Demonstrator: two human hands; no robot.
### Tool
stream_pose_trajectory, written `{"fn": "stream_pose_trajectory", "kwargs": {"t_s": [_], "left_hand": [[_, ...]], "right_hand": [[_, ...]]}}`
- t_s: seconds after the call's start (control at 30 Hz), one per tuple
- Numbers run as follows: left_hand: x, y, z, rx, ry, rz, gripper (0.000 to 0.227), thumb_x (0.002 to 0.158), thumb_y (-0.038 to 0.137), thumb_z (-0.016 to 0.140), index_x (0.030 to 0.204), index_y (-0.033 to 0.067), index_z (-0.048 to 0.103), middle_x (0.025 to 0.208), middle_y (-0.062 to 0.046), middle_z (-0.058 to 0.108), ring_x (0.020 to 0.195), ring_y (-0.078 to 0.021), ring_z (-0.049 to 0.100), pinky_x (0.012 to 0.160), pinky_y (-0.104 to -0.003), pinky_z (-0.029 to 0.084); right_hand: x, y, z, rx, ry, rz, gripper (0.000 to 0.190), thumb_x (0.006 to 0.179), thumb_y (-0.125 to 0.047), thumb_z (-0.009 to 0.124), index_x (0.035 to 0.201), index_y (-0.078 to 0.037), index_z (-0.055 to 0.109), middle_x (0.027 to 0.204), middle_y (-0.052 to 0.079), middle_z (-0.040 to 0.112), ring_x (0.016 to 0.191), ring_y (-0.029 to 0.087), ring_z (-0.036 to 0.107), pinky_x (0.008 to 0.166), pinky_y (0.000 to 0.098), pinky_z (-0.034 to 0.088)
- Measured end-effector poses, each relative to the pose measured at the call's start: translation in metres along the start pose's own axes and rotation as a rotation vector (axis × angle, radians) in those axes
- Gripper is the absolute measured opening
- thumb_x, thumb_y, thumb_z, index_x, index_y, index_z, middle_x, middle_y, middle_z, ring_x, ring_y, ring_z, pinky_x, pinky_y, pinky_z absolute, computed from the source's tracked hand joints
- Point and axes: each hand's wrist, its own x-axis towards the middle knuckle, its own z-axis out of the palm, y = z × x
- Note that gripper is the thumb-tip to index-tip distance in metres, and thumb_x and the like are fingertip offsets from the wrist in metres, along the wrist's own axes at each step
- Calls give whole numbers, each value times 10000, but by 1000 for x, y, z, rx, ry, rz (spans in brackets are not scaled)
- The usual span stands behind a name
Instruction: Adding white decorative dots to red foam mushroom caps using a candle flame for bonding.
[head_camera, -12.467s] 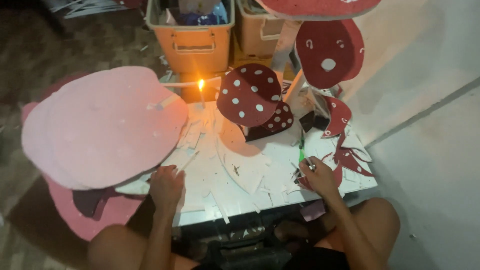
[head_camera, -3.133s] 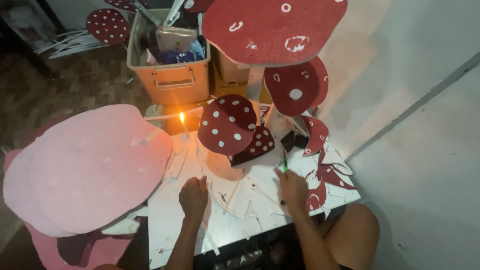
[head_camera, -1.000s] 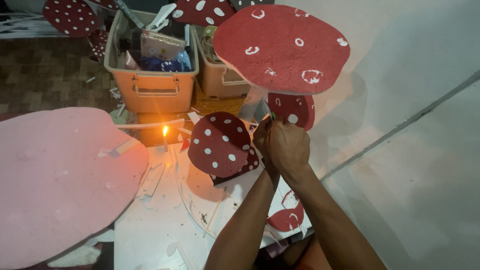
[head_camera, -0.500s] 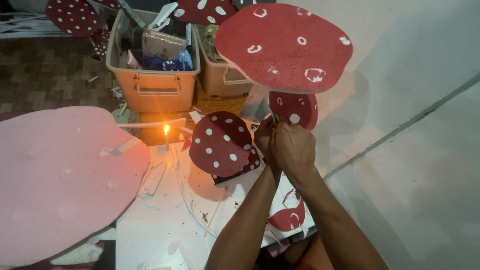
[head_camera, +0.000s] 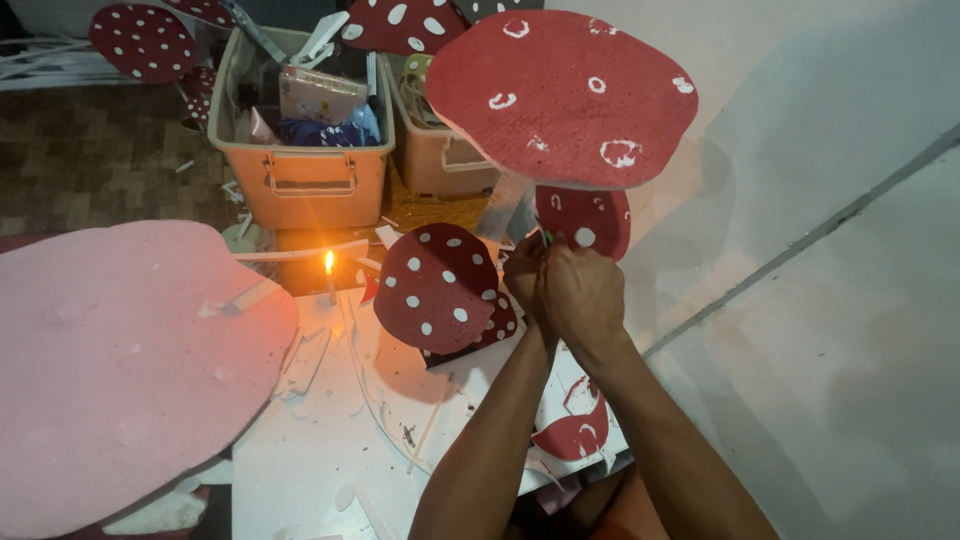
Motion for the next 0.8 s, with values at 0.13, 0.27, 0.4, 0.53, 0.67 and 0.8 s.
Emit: {"fn": "stream_pose_trajectory", "kwargs": {"t_s": [0.13, 0.27, 0.4, 0.53, 0.67, 0.8], "left_hand": [[15, -18, 3, 54, -23, -2, 337, 805, 245, 796, 1092, 70, 769, 927, -130, 769, 927, -335, 732, 887, -396, 541], [11, 1, 2, 141, -17, -29, 461, 786, 330, 798, 1181, 106, 721, 972, -103, 768, 941, -313, 730, 858, -391, 561], [-1, 16, -10, 178, -26, -35, 666, 802, 294, 786, 1411, 166, 549, 1030, -111, 744, 985, -264, 720, 826, -415, 607], [-4, 36, -18, 154, -75, -29, 585, 897, 309, 709, 1434, 148, 542, 1106, -154, 720, 1018, -282, 708, 823, -412, 601], [-7, 43, -25, 137, -87, -43, 471, 906, 252, 682, 1342, 94, 601, 1125, -142, 717, 982, -245, 701, 825, -355, 588], [-37, 66, -36, 159, -48, -62, 395, 916, 200, 620, 1283, 54, 637, 1219, -104, 707, 1070, -211, 691, 915, -311, 541]], "right_hand": [[7, 14, 17, -32, 10, -30, 222, 855, -213, 618, 830, -12, 707, 610, 186, 653, 621, 397, 709, 522, 465, 586], [1, 17, 3, 16, -96, 21, 336, 886, -304, 567, 733, -28, 685, 613, 207, 654, 653, 422, 712, 532, 504, 573], [-27, 16, -46, 197, -43, 188, 294, 940, -318, 533, 990, -59, 662, 725, 291, 674, 771, 515, 691, 710, 603, 540], [-71, 31, -69, 545, 173, 425, 313, 1013, -317, 499, 1173, -94, 649, 822, 288, 683, 871, 499, 660, 763, 587, 478], [-120, 67, -10, 1065, 158, 648, 256, 1039, -245, 437, 1139, -52, 573, 721, 108, 635, 602, 213, 557, 608, 353, 438], [-179, 95, 106, 1305, 84, 734, 302, 1020, -193, 405, 1218, -4, 531, 817, 126, 651, 711, 218, 581, 655, 343, 463]]}}
